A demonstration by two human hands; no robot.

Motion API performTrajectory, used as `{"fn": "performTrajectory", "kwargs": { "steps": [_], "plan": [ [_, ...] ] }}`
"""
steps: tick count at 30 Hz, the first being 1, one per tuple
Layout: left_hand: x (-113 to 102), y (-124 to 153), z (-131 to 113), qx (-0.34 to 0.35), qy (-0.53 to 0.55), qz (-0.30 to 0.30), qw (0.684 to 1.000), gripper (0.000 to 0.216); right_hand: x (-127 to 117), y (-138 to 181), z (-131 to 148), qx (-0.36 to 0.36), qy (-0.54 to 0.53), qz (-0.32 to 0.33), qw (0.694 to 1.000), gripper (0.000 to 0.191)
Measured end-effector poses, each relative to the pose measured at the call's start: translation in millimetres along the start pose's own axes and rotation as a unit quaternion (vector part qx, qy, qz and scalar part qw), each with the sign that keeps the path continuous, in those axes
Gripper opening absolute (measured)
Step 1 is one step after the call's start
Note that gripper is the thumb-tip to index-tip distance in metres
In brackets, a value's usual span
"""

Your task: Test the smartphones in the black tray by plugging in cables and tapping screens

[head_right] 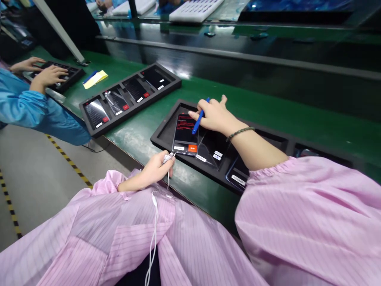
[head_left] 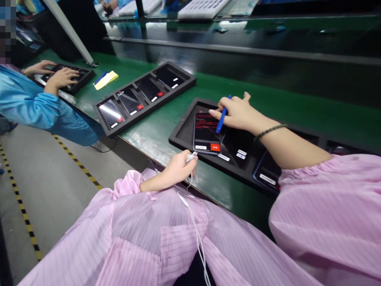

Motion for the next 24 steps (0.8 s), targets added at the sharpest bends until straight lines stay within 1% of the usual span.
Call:
{"fn": "performTrajectory", "kwargs": {
  "steps": [5,9,11,13,16,18,20,24],
  "plan": [
    [-1,0,0,0.001,-0.008,-0.016,1.0,0.028,2,5,3,-0.013,-0.015,0.007,1.0,0.032],
    [-7,-4,6,-0.011,-0.006,-0.028,1.0,0.027,6,8,1,-0.022,-0.025,0.004,0.999,0.032],
    [-9,-7,10,-0.031,0.031,-0.027,0.999,0.026,7,8,0,-0.028,-0.029,0.001,0.999,0.034],
    [-9,-10,12,-0.061,0.094,-0.026,0.993,0.026,8,8,0,-0.034,-0.03,0.002,0.999,0.036],
    [-8,-12,11,-0.121,0.198,-0.035,0.972,0.029,9,10,1,-0.042,-0.034,-0.005,0.999,0.037],
    [-9,-11,9,-0.158,0.248,-0.049,0.955,0.03,10,12,2,-0.038,-0.036,-0.014,0.999,0.036],
    [-11,-9,8,-0.18,0.273,-0.062,0.943,0.029,12,13,3,-0.03,-0.041,-0.019,0.999,0.036],
    [-17,-9,9,-0.193,0.297,-0.049,0.934,0.029,12,9,3,-0.023,-0.045,-0.021,0.998,0.035]
  ]
}}
Point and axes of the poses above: each hand's wrist, its own y-axis away from the middle knuckle, its own x-axis out of the palm, z = x × y, the point moved 3 cm from there along -y, towards the middle knuckle, and after that the axes turned 11 degrees about x, right-handed, at the moved point
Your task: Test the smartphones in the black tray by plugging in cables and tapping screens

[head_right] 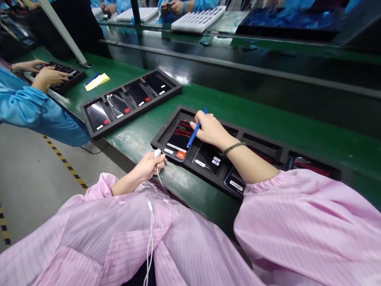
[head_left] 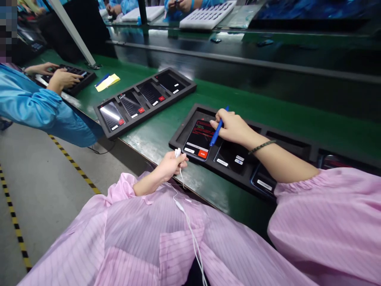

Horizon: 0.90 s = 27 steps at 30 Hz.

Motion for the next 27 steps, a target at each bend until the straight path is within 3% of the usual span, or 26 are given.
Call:
{"fn": "performTrajectory", "kwargs": {
  "steps": [3,6,8,10,11,13,16,19,22,27],
  "plan": [
    [-4,-1,2,-0.028,0.004,0.043,0.999,0.029,-12,6,8,0.003,0.022,-0.007,1.0,0.042],
    [-19,0,2,0.003,-0.041,0.054,0.998,0.025,-33,45,39,-0.058,-0.063,0.011,0.996,0.048],
    [-41,3,-2,0.083,-0.082,-0.007,0.993,0.026,-39,92,71,-0.172,-0.181,0.13,0.96,0.045],
    [-71,10,-10,0.156,-0.094,-0.091,0.979,0.031,-34,144,98,-0.26,-0.239,0.291,0.889,0.046],
    [-87,15,-15,0.178,-0.087,-0.128,0.972,0.034,-29,164,107,-0.264,-0.243,0.34,0.869,0.047],
    [-119,26,-26,0.205,-0.068,-0.188,0.958,0.039,-14,190,116,-0.222,-0.255,0.377,0.863,0.041],
    [-158,40,-42,0.235,-0.045,-0.268,0.933,0.036,3,195,123,-0.187,-0.282,0.35,0.873,0.034],
    [-179,47,-51,0.262,-0.04,-0.325,0.908,0.027,6,187,133,-0.239,-0.299,0.303,0.873,0.028],
    [-181,46,-48,0.274,-0.043,-0.341,0.898,0.025,1,181,142,-0.268,-0.293,0.277,0.875,0.026],
    [-176,42,-42,0.287,-0.038,-0.333,0.898,0.037,7,179,141,-0.302,-0.221,0.325,0.869,0.026]
  ]
}}
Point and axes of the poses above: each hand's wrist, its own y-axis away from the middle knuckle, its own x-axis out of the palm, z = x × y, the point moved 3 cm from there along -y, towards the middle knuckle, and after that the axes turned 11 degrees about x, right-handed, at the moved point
